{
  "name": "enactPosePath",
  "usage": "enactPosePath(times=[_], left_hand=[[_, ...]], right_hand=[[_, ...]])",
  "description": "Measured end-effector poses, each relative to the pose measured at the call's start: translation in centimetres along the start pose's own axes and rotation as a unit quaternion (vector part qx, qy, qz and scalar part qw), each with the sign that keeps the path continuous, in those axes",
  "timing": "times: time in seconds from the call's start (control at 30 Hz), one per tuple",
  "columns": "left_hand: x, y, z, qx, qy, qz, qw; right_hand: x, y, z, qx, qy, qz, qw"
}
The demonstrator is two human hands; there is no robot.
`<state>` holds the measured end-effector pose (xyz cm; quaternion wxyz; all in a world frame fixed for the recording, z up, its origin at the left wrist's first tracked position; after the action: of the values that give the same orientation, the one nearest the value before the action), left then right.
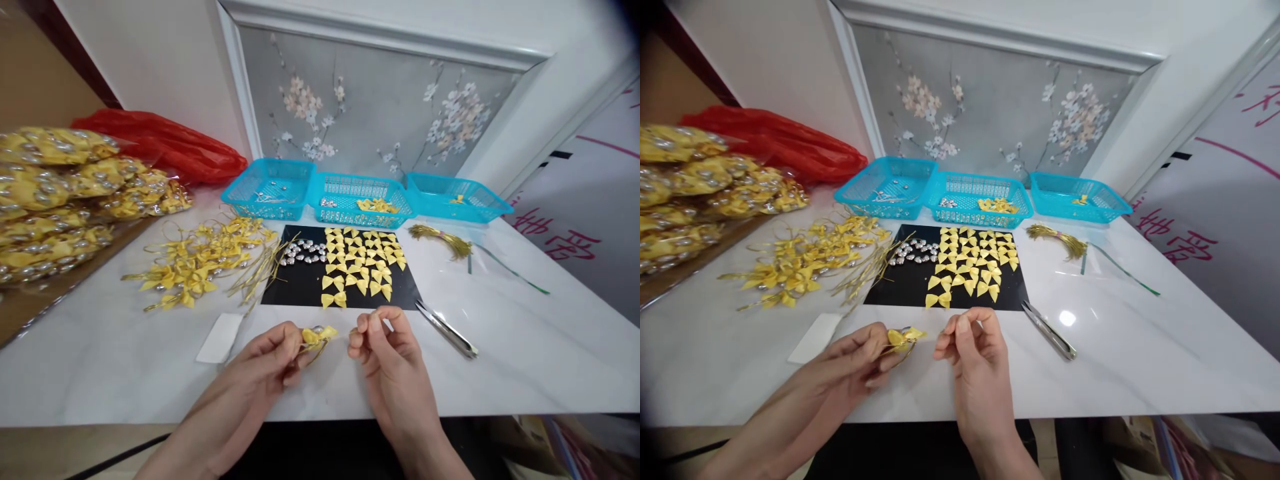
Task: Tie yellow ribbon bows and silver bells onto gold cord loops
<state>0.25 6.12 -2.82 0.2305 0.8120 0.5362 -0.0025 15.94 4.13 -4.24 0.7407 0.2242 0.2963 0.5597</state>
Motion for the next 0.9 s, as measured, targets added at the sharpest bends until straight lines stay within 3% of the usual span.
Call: enactPosePath(times=[0.13,0.33,0.57,0.8,0.9], left_hand=[[0.2,0.1,-0.5,0.044,0.019,-0.027,0.998],[1.0,-0.7,-1.5,0.131,0.129,-0.121,0.976],[1.0,-1.2,-1.5,0.222,0.145,-0.096,0.959],[0.2,-2.6,-2.4,0.243,0.152,-0.127,0.95],[0.3,-2.2,-2.7,0.257,0.152,-0.116,0.947]], right_hand=[[-0.1,0.4,-0.1,0.01,0.007,0.02,1.0],[-0.7,1.1,-0.5,-0.007,0.033,0.058,0.998],[-1.0,0.7,-0.4,-0.082,0.048,0.08,0.992],[-1.3,-2.3,3.9,-0.087,-0.031,-0.003,0.996],[-1.1,-3.6,5.1,-0.159,-0.036,-0.032,0.986]])
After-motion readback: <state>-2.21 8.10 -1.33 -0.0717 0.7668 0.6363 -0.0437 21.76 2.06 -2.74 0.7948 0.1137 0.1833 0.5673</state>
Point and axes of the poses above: each hand's wrist, its own x-axis towards the middle knuckle, its own y-axis out of the palm, z = x × y, the point moved 7 cm from there along x, towards the middle knuckle, and after that the axes turned 7 degrees about y, right-handed, at the moved point
